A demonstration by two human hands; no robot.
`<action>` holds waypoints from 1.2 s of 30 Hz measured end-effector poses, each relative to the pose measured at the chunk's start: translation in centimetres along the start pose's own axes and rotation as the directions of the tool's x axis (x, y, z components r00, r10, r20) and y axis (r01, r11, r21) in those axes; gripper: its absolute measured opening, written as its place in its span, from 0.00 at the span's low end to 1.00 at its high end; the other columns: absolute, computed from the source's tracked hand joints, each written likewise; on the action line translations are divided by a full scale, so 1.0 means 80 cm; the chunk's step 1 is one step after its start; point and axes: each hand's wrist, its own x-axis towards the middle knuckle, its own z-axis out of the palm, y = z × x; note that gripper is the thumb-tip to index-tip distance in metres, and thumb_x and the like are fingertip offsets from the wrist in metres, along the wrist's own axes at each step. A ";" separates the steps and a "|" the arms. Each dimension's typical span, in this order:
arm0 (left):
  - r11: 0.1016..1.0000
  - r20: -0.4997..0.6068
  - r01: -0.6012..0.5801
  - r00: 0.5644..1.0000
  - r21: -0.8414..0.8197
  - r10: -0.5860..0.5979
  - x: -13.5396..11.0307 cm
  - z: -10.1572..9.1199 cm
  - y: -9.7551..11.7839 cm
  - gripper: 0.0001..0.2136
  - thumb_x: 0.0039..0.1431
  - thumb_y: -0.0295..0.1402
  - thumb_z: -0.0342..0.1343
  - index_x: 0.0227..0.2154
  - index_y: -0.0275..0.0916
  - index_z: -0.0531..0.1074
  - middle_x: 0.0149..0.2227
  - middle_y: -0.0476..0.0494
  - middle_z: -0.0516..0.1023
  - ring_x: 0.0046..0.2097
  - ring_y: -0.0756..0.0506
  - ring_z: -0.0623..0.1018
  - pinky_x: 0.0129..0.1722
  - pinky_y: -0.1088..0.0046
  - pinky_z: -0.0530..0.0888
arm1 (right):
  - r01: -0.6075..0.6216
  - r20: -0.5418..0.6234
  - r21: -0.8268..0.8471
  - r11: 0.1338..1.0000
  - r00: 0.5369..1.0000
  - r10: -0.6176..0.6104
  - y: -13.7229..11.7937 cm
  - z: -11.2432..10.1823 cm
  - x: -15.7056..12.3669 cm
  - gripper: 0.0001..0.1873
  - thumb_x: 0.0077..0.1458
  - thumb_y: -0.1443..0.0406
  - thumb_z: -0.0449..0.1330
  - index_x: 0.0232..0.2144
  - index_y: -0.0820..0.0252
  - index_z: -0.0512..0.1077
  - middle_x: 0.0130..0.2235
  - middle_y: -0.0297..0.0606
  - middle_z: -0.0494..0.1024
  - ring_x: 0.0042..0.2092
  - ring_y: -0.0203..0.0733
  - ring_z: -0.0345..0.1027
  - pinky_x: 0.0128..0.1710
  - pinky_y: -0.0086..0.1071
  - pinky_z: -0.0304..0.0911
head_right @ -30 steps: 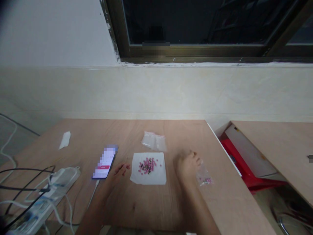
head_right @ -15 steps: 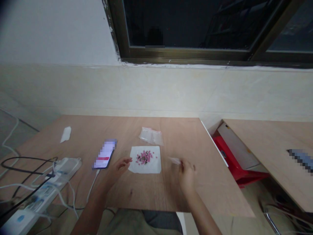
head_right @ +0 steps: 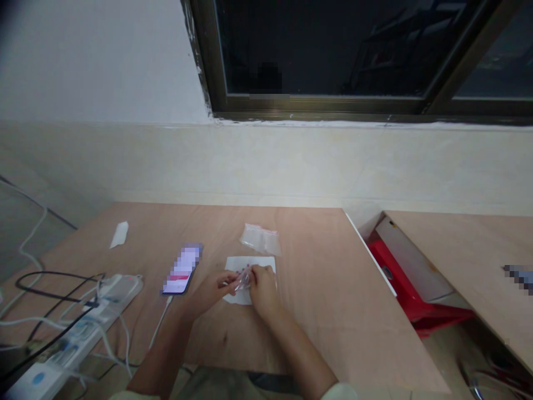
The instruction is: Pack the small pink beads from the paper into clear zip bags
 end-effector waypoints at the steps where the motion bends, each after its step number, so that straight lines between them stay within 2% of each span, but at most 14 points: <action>1: 1.000 0.005 0.006 1.000 -0.022 -0.006 0.003 -0.003 0.001 0.12 0.49 0.39 0.50 0.29 0.36 0.72 0.30 0.45 0.74 0.30 0.50 0.72 0.31 0.75 0.69 | 0.004 0.003 -0.001 1.000 1.000 -0.004 0.000 0.000 0.004 0.10 0.49 0.69 0.48 0.28 0.61 0.70 0.29 0.39 0.72 0.33 0.39 0.62 0.34 0.30 0.56; 6: 0.985 0.069 0.047 0.997 -0.167 -0.036 0.022 -0.020 -0.011 0.12 0.48 0.39 0.51 0.30 0.36 0.72 0.31 0.45 0.75 0.32 0.48 0.74 0.33 0.72 0.71 | 0.048 0.021 -0.029 0.998 0.999 -0.048 0.001 0.001 0.024 0.11 0.48 0.69 0.48 0.27 0.61 0.71 0.28 0.39 0.73 0.34 0.40 0.62 0.35 0.31 0.55; 8: 0.986 0.055 0.053 0.997 -0.156 -0.045 0.027 -0.023 -0.019 0.11 0.48 0.38 0.52 0.29 0.35 0.72 0.28 0.46 0.74 0.31 0.48 0.74 0.32 0.73 0.71 | 0.054 0.019 -0.038 0.998 0.998 -0.054 0.000 -0.001 0.028 0.10 0.48 0.69 0.48 0.26 0.61 0.70 0.28 0.38 0.73 0.34 0.40 0.62 0.36 0.32 0.55; 10: 0.993 0.022 0.050 0.999 -0.102 -0.048 0.030 -0.025 -0.023 0.10 0.47 0.37 0.53 0.26 0.34 0.71 0.26 0.48 0.73 0.28 0.50 0.73 0.29 0.75 0.71 | 0.055 -0.060 -0.038 0.998 0.997 -0.057 -0.003 -0.003 0.029 0.09 0.47 0.70 0.49 0.27 0.61 0.69 0.30 0.39 0.72 0.36 0.41 0.61 0.37 0.34 0.55; 12: 0.998 -0.008 0.049 0.999 -0.049 -0.050 0.030 -0.025 -0.023 0.09 0.46 0.37 0.53 0.24 0.34 0.71 0.24 0.49 0.72 0.25 0.52 0.72 0.25 0.77 0.70 | 0.048 -0.196 -0.043 0.998 0.979 -0.056 -0.009 -0.006 0.025 0.06 0.46 0.69 0.50 0.28 0.61 0.67 0.32 0.41 0.70 0.37 0.42 0.60 0.38 0.35 0.55; 14: 0.999 -0.012 0.044 0.999 -0.017 -0.044 0.028 -0.024 -0.020 0.09 0.46 0.37 0.53 0.23 0.34 0.70 0.23 0.50 0.71 0.23 0.53 0.70 0.22 0.78 0.68 | 0.035 -0.243 -0.024 0.999 0.969 -0.040 -0.018 -0.008 0.018 0.04 0.46 0.67 0.51 0.26 0.61 0.66 0.30 0.40 0.69 0.36 0.42 0.60 0.36 0.34 0.55; 15: 0.999 -0.008 0.040 0.999 -0.006 -0.040 0.026 -0.023 -0.017 0.09 0.47 0.36 0.53 0.23 0.34 0.70 0.22 0.50 0.70 0.22 0.53 0.70 0.22 0.79 0.68 | 0.027 -0.211 0.004 1.000 0.977 -0.026 -0.023 -0.008 0.014 0.05 0.47 0.65 0.51 0.25 0.61 0.65 0.28 0.39 0.68 0.34 0.40 0.60 0.34 0.33 0.55; 17: 0.999 0.000 0.037 0.999 0.008 -0.037 0.023 -0.019 -0.012 0.09 0.47 0.36 0.52 0.21 0.34 0.69 0.21 0.51 0.69 0.22 0.54 0.69 0.21 0.80 0.67 | 0.012 -0.072 0.071 0.997 0.997 -0.007 -0.032 -0.007 0.005 0.09 0.49 0.63 0.51 0.22 0.61 0.64 0.25 0.36 0.67 0.30 0.37 0.59 0.31 0.30 0.54; 20: 0.998 -0.007 0.061 0.998 -0.004 -0.061 0.016 -0.013 -0.007 0.08 0.46 0.35 0.53 0.20 0.35 0.67 0.19 0.53 0.67 0.21 0.54 0.68 0.21 0.80 0.65 | -0.030 0.102 0.145 0.989 0.995 0.015 -0.039 -0.005 -0.003 0.10 0.49 0.63 0.50 0.19 0.61 0.63 0.22 0.33 0.65 0.26 0.34 0.57 0.27 0.27 0.52; 26: 0.995 -0.003 0.063 0.998 -0.078 -0.063 0.001 0.001 -0.007 0.10 0.46 0.37 0.53 0.18 0.35 0.66 0.19 0.52 0.66 0.22 0.54 0.67 0.20 0.80 0.65 | -0.082 0.257 0.347 0.934 0.966 -0.010 -0.032 -0.009 -0.006 0.12 0.48 0.62 0.49 0.18 0.61 0.62 0.20 0.31 0.64 0.24 0.32 0.56 0.24 0.26 0.51; 30: 0.988 -0.019 0.063 0.998 -0.139 -0.066 -0.004 0.003 -0.014 0.10 0.47 0.36 0.52 0.19 0.35 0.66 0.19 0.53 0.67 0.21 0.54 0.67 0.20 0.80 0.65 | -0.162 0.307 0.396 0.904 0.951 0.035 -0.032 -0.012 -0.006 0.11 0.46 0.64 0.50 0.16 0.62 0.62 0.18 0.31 0.64 0.23 0.32 0.57 0.24 0.26 0.52; 33: 0.987 -0.159 0.081 0.982 -0.139 -0.103 -0.002 -0.001 -0.015 0.09 0.45 0.35 0.51 0.17 0.36 0.63 0.16 0.55 0.64 0.18 0.54 0.65 0.18 0.80 0.62 | -0.203 0.275 0.352 0.914 0.955 0.106 -0.029 -0.011 -0.007 0.09 0.43 0.66 0.50 0.15 0.61 0.60 0.17 0.30 0.62 0.21 0.32 0.56 0.21 0.25 0.51; 36: 0.992 -0.303 0.109 0.945 -0.057 -0.121 0.002 -0.003 -0.009 0.09 0.44 0.34 0.51 0.14 0.37 0.59 0.12 0.57 0.60 0.16 0.55 0.62 0.16 0.80 0.59 | -0.211 0.160 0.182 0.960 0.970 0.182 -0.027 -0.009 -0.006 0.10 0.41 0.67 0.51 0.12 0.60 0.56 0.15 0.29 0.59 0.20 0.31 0.53 0.19 0.25 0.48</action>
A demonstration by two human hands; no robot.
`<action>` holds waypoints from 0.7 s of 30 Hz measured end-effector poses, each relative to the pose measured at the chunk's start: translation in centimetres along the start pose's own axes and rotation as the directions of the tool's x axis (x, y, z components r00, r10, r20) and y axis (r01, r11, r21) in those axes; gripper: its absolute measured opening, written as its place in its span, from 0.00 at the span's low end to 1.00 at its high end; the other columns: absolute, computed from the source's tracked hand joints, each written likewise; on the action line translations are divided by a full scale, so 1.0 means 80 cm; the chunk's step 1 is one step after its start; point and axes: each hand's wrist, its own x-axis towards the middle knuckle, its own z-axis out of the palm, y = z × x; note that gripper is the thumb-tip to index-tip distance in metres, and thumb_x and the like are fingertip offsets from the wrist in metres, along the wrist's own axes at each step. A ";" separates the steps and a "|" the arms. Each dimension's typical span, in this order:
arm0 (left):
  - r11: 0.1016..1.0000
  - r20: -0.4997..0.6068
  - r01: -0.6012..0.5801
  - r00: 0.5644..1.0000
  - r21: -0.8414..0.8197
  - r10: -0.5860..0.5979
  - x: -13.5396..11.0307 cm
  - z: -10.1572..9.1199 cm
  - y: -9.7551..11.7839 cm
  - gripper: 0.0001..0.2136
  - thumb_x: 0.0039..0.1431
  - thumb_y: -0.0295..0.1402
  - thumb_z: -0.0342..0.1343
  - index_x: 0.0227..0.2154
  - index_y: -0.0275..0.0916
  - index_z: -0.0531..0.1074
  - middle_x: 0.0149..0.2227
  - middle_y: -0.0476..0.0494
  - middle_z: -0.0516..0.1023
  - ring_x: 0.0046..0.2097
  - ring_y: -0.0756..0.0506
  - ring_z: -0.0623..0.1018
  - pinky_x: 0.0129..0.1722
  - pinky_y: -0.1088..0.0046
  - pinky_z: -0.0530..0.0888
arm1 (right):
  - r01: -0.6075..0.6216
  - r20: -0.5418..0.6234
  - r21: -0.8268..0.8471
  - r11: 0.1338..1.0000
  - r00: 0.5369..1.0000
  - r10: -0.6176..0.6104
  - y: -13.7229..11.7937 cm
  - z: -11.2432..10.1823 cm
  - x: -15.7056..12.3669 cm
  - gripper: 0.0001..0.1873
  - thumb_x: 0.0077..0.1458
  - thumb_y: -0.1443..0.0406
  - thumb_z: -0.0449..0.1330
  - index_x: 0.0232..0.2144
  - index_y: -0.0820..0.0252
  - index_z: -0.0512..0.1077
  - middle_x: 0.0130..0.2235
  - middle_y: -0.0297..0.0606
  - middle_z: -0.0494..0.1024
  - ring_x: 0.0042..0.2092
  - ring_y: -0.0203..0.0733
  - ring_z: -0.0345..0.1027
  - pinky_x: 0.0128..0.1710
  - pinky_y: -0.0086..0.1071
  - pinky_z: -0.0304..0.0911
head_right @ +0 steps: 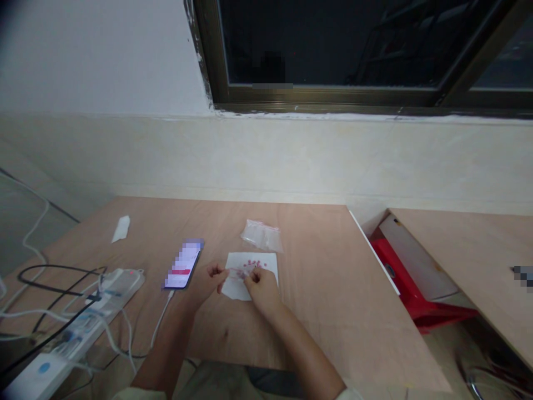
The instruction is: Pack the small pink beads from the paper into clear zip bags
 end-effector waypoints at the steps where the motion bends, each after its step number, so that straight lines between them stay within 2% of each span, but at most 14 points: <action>1: 0.999 -0.024 -0.013 1.000 0.032 0.013 0.001 0.002 0.003 0.09 0.43 0.34 0.51 0.14 0.38 0.59 0.12 0.58 0.59 0.16 0.55 0.61 0.16 0.80 0.58 | -0.001 -0.039 -0.049 0.999 0.999 -0.001 -0.001 0.001 0.001 0.10 0.40 0.66 0.51 0.12 0.59 0.56 0.15 0.29 0.60 0.20 0.31 0.53 0.19 0.25 0.47; 3: 0.994 -0.038 -0.073 0.996 0.086 0.076 0.001 0.009 0.008 0.09 0.42 0.32 0.51 0.14 0.38 0.59 0.14 0.57 0.60 0.18 0.55 0.62 0.18 0.80 0.59 | 0.006 -0.057 -0.053 0.999 0.998 -0.009 -0.006 0.004 0.003 0.08 0.40 0.66 0.51 0.14 0.60 0.58 0.17 0.30 0.61 0.20 0.31 0.54 0.19 0.25 0.49; 6: 0.975 0.016 -0.183 0.983 0.128 0.183 -0.002 0.021 0.012 0.09 0.43 0.31 0.51 0.14 0.38 0.58 0.16 0.56 0.60 0.20 0.55 0.63 0.20 0.80 0.60 | -0.061 0.064 0.112 0.992 0.996 0.054 -0.013 0.011 0.007 0.04 0.42 0.65 0.48 0.22 0.60 0.61 0.16 0.28 0.62 0.17 0.30 0.56 0.16 0.24 0.51; 8: 0.966 0.073 -0.224 0.974 0.131 0.215 -0.003 0.022 0.013 0.09 0.45 0.31 0.51 0.15 0.37 0.59 0.16 0.56 0.60 0.20 0.55 0.62 0.20 0.80 0.60 | -0.142 0.127 0.206 0.968 0.985 0.117 -0.012 0.015 0.013 0.07 0.42 0.66 0.47 0.27 0.61 0.62 0.14 0.25 0.61 0.15 0.30 0.55 0.12 0.23 0.51; 10: 0.965 0.114 -0.231 0.969 0.127 0.217 -0.004 0.015 0.013 0.08 0.46 0.33 0.50 0.16 0.37 0.61 0.18 0.54 0.62 0.22 0.54 0.64 0.21 0.79 0.61 | -0.173 0.099 0.265 0.949 0.983 0.152 -0.006 0.015 0.019 0.11 0.40 0.67 0.47 0.29 0.62 0.63 0.14 0.25 0.61 0.14 0.30 0.55 0.10 0.22 0.51; 13: 0.986 0.083 -0.149 0.986 0.078 0.143 -0.002 -0.002 0.005 0.07 0.49 0.36 0.48 0.26 0.37 0.66 0.26 0.49 0.69 0.28 0.51 0.69 0.28 0.76 0.66 | -0.145 0.065 0.354 0.924 0.989 0.130 0.004 0.013 0.026 0.11 0.39 0.67 0.48 0.28 0.63 0.65 0.15 0.27 0.64 0.13 0.29 0.54 0.09 0.22 0.52; 15: 0.998 0.046 -0.066 0.997 0.017 0.065 0.000 -0.010 -0.005 0.10 0.49 0.38 0.48 0.32 0.38 0.66 0.32 0.47 0.71 0.32 0.49 0.70 0.32 0.74 0.67 | -0.120 0.134 0.412 0.903 0.988 0.070 0.007 0.013 0.027 0.08 0.39 0.65 0.50 0.24 0.63 0.65 0.15 0.27 0.64 0.13 0.28 0.53 0.10 0.23 0.52; 18: 0.997 0.185 0.062 0.981 -0.036 -0.054 -0.002 -0.012 -0.022 0.12 0.50 0.41 0.46 0.27 0.38 0.67 0.27 0.48 0.71 0.29 0.49 0.71 0.30 0.74 0.68 | -0.096 0.256 0.466 0.880 0.966 -0.031 0.010 0.019 0.025 0.08 0.40 0.62 0.52 0.22 0.62 0.65 0.13 0.26 0.61 0.12 0.27 0.51 0.11 0.23 0.51; 19: 0.995 0.224 0.090 0.971 -0.046 -0.077 -0.004 -0.011 -0.028 0.13 0.50 0.42 0.46 0.24 0.38 0.67 0.24 0.49 0.70 0.27 0.49 0.70 0.28 0.74 0.68 | -0.093 0.255 0.474 0.875 0.966 -0.035 0.012 0.022 0.024 0.08 0.40 0.62 0.52 0.23 0.62 0.64 0.12 0.25 0.61 0.12 0.27 0.50 0.11 0.23 0.50; 21: 0.992 0.207 0.110 0.974 -0.066 -0.094 -0.008 -0.009 -0.036 0.14 0.49 0.44 0.47 0.20 0.38 0.65 0.19 0.52 0.67 0.23 0.50 0.69 0.25 0.75 0.67 | -0.104 0.190 0.476 0.873 0.982 0.014 0.019 0.027 0.021 0.10 0.41 0.60 0.52 0.25 0.60 0.61 0.12 0.23 0.59 0.12 0.27 0.50 0.11 0.23 0.49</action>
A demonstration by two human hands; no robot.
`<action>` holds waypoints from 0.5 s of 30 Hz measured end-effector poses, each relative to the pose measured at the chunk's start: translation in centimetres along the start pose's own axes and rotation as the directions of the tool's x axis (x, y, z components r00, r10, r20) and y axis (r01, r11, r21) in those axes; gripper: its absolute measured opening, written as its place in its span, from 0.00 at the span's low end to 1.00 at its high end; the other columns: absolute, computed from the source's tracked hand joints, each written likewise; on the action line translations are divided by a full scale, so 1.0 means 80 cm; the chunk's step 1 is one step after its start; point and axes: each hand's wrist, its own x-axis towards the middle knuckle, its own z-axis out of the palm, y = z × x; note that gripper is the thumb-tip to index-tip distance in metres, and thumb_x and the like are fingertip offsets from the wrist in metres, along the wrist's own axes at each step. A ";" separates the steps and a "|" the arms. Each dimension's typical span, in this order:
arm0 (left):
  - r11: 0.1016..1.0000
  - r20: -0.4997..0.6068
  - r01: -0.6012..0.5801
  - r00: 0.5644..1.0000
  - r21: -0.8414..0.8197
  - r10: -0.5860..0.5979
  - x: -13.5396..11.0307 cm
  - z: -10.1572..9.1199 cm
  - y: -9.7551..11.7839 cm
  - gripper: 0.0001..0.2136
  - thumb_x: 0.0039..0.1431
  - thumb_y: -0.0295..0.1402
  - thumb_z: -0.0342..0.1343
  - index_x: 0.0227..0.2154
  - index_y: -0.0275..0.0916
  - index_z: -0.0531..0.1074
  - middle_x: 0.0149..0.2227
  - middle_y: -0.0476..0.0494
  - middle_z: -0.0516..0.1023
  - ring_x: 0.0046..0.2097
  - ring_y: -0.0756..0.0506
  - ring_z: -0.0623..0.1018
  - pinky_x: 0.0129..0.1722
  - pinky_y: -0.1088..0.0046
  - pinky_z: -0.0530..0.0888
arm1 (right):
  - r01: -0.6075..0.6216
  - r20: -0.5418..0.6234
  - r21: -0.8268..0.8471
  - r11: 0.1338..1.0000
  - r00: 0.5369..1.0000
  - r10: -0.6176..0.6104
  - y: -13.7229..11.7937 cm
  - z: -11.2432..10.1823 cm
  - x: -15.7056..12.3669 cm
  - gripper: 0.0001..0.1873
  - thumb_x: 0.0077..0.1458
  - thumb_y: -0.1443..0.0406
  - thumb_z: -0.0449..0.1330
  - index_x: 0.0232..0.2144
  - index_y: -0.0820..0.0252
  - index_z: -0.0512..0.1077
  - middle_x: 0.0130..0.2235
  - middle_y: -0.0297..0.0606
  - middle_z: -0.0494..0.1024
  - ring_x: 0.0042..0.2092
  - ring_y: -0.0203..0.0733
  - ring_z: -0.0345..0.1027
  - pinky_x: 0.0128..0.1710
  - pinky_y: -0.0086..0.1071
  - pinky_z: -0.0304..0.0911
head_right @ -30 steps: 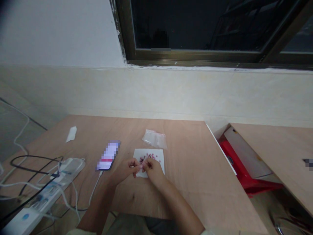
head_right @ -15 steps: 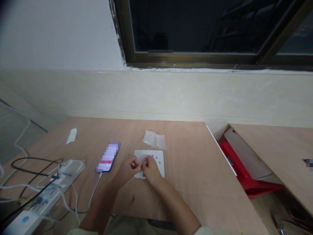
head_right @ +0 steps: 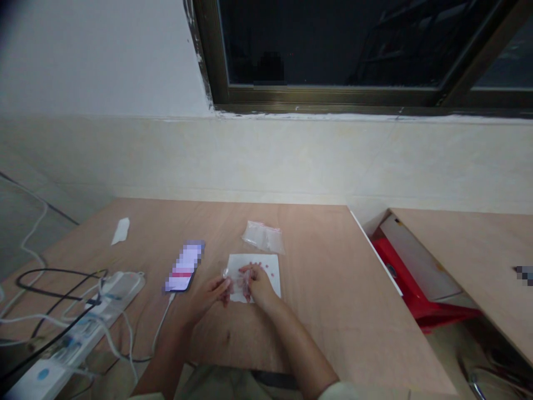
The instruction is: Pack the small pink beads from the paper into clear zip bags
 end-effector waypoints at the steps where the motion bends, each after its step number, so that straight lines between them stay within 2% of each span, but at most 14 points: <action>1: 1.000 -0.042 0.002 0.999 -0.005 -0.002 -0.002 0.000 -0.003 0.14 0.48 0.44 0.47 0.19 0.38 0.65 0.17 0.53 0.66 0.22 0.51 0.68 0.24 0.75 0.66 | -0.010 -0.055 -0.002 1.000 0.998 0.010 0.005 0.000 -0.002 0.11 0.42 0.58 0.52 0.25 0.59 0.59 0.12 0.23 0.59 0.12 0.28 0.50 0.11 0.23 0.49; 4: 0.999 -0.172 0.035 0.985 0.022 -0.031 -0.007 -0.001 -0.009 0.15 0.47 0.44 0.48 0.16 0.38 0.63 0.15 0.54 0.66 0.21 0.51 0.68 0.23 0.76 0.65 | -0.027 -0.140 -0.015 1.000 0.990 0.025 0.021 -0.003 -0.010 0.13 0.45 0.54 0.50 0.25 0.58 0.56 0.17 0.25 0.62 0.14 0.29 0.54 0.11 0.23 0.51; 7: 0.997 -0.241 0.061 0.969 0.048 -0.048 -0.008 -0.003 -0.013 0.14 0.46 0.43 0.49 0.16 0.38 0.64 0.15 0.53 0.67 0.21 0.50 0.69 0.23 0.75 0.66 | -0.005 -0.097 -0.068 0.998 0.995 -0.001 0.032 -0.006 -0.018 0.14 0.45 0.53 0.50 0.25 0.58 0.59 0.22 0.29 0.64 0.19 0.30 0.57 0.13 0.23 0.52; 9: 0.997 -0.264 0.068 0.963 0.044 -0.054 -0.006 -0.002 -0.016 0.14 0.46 0.43 0.49 0.16 0.38 0.64 0.15 0.53 0.67 0.21 0.50 0.69 0.23 0.75 0.66 | 0.026 -0.096 -0.165 0.986 0.994 -0.043 0.039 -0.007 -0.019 0.13 0.44 0.55 0.53 0.22 0.59 0.61 0.21 0.30 0.64 0.21 0.32 0.58 0.17 0.24 0.54; 12: 0.997 -0.264 0.074 0.962 0.025 -0.065 -0.003 -0.001 -0.021 0.13 0.46 0.42 0.50 0.16 0.38 0.65 0.15 0.53 0.67 0.21 0.50 0.70 0.23 0.75 0.67 | 0.065 -0.167 -0.329 0.942 0.978 -0.126 0.047 -0.011 -0.013 0.12 0.43 0.58 0.54 0.18 0.60 0.63 0.20 0.31 0.65 0.24 0.34 0.58 0.22 0.27 0.55; 15: 0.997 -0.262 0.071 0.962 -0.016 -0.073 -0.003 -0.001 -0.024 0.12 0.44 0.42 0.52 0.19 0.37 0.66 0.15 0.53 0.69 0.21 0.49 0.71 0.25 0.74 0.68 | 0.066 -0.200 -0.394 0.917 0.967 -0.155 0.053 -0.016 -0.007 0.11 0.42 0.58 0.54 0.18 0.60 0.65 0.19 0.31 0.65 0.24 0.35 0.58 0.24 0.27 0.53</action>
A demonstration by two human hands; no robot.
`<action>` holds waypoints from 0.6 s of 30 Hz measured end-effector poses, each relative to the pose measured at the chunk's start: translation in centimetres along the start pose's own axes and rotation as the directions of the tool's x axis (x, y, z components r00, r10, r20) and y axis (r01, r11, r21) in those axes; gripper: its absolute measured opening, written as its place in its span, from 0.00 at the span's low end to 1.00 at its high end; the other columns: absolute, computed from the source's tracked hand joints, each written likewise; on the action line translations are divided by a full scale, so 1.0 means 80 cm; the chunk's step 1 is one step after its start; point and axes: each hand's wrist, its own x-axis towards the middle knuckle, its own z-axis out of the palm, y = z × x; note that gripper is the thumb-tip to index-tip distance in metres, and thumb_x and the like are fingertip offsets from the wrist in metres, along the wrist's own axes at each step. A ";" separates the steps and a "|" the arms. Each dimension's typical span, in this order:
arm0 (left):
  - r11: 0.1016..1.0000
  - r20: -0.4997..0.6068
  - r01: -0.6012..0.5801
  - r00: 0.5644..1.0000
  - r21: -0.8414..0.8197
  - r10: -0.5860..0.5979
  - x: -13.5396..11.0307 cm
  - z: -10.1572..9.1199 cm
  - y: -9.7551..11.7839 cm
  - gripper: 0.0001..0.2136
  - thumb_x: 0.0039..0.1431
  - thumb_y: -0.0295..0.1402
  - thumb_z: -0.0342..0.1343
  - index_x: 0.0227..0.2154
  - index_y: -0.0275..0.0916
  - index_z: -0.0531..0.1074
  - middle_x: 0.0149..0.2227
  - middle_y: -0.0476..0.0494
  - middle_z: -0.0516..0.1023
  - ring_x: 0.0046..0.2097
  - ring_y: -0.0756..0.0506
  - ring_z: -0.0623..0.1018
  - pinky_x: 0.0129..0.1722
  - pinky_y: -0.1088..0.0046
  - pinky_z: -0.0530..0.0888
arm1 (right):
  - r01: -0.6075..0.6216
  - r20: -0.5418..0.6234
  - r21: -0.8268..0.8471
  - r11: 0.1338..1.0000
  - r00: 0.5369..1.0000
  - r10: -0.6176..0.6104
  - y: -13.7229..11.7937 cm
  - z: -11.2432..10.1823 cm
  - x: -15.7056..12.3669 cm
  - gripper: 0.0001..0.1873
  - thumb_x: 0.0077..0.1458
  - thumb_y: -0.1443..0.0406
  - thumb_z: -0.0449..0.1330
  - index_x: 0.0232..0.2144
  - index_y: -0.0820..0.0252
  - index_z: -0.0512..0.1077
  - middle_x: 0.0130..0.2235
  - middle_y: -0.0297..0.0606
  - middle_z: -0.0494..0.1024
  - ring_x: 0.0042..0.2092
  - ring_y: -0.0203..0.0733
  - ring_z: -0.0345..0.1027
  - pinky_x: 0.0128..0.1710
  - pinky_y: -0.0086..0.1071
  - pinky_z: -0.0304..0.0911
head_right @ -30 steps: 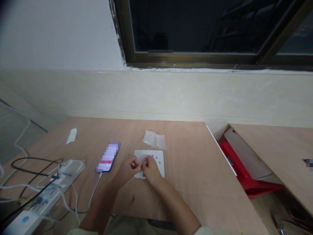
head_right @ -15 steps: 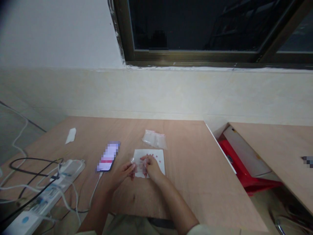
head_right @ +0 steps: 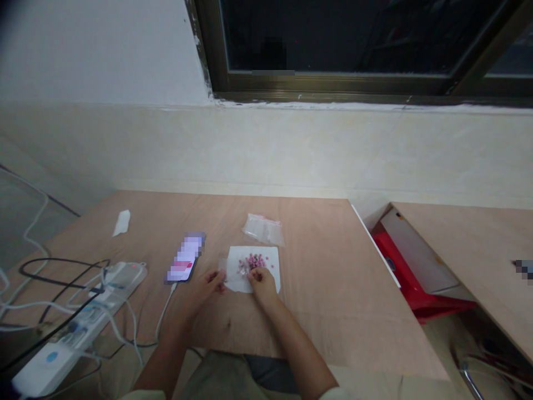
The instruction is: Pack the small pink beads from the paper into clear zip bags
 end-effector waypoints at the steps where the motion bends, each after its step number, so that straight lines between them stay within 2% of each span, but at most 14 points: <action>1: 1.000 -0.005 0.002 1.000 -0.016 -0.002 -0.001 -0.001 0.000 0.11 0.44 0.42 0.52 0.20 0.37 0.66 0.16 0.52 0.70 0.22 0.49 0.72 0.26 0.74 0.68 | -0.007 0.003 0.000 1.000 1.000 0.007 0.002 -0.001 0.002 0.11 0.42 0.58 0.53 0.18 0.60 0.65 0.19 0.31 0.65 0.24 0.35 0.57 0.24 0.27 0.53; 6: 0.995 0.000 0.024 1.000 -0.093 -0.024 -0.002 -0.007 0.000 0.11 0.44 0.41 0.51 0.22 0.37 0.67 0.19 0.52 0.71 0.25 0.48 0.73 0.29 0.72 0.70 | -0.073 0.022 0.041 0.996 0.997 0.072 0.006 -0.004 0.004 0.11 0.41 0.58 0.53 0.17 0.61 0.65 0.18 0.30 0.63 0.23 0.34 0.55 0.24 0.27 0.50; 12: 0.998 0.042 0.004 0.999 -0.058 -0.002 0.013 -0.013 -0.002 0.13 0.39 0.43 0.55 0.19 0.36 0.66 0.15 0.54 0.68 0.20 0.51 0.70 0.23 0.74 0.68 | -0.088 0.039 0.094 0.992 0.996 0.084 0.008 -0.006 0.004 0.11 0.41 0.58 0.54 0.18 0.61 0.66 0.18 0.30 0.65 0.23 0.34 0.55 0.23 0.26 0.50; 18: 0.997 0.001 -0.060 0.998 -0.055 0.060 0.021 -0.011 0.003 0.14 0.37 0.43 0.56 0.19 0.37 0.65 0.14 0.55 0.66 0.18 0.52 0.68 0.19 0.76 0.66 | -0.107 0.023 0.098 0.989 0.994 0.106 0.011 -0.005 0.004 0.13 0.42 0.57 0.53 0.18 0.60 0.66 0.17 0.30 0.64 0.22 0.34 0.55 0.20 0.25 0.50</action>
